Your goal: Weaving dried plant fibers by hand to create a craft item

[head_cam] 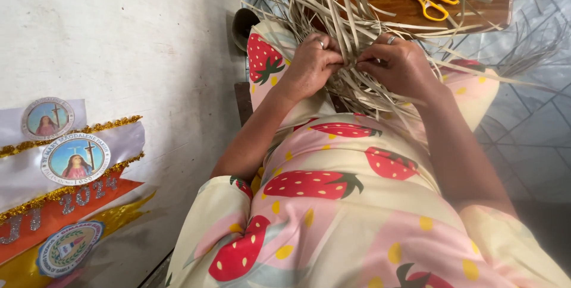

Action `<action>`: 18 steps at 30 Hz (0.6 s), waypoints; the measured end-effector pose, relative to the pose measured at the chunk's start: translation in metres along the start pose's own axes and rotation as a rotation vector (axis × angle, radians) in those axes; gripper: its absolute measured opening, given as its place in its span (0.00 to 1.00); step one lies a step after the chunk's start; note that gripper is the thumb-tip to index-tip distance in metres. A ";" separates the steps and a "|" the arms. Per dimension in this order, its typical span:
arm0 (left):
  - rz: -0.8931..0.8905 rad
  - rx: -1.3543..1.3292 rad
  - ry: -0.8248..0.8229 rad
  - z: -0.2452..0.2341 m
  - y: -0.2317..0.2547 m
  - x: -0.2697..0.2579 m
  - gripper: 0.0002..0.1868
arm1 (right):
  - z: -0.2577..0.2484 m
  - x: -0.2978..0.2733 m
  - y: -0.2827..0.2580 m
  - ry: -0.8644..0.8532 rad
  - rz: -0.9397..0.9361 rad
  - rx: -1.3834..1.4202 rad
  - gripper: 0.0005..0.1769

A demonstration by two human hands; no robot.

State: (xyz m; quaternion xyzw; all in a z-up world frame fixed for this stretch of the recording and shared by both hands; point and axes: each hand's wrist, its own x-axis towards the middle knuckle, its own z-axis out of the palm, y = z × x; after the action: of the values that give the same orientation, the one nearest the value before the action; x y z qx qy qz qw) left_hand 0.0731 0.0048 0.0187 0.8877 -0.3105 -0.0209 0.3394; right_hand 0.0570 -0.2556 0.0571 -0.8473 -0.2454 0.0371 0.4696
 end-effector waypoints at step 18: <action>-0.444 -0.517 0.115 0.014 0.062 -0.014 0.10 | -0.003 -0.004 0.003 0.011 0.002 -0.041 0.08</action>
State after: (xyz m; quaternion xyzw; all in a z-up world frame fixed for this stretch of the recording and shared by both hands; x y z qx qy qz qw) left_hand 0.0250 -0.0311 0.0432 0.8179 -0.0745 -0.1223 0.5572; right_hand 0.0554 -0.2607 0.0556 -0.8573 -0.2427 0.0280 0.4532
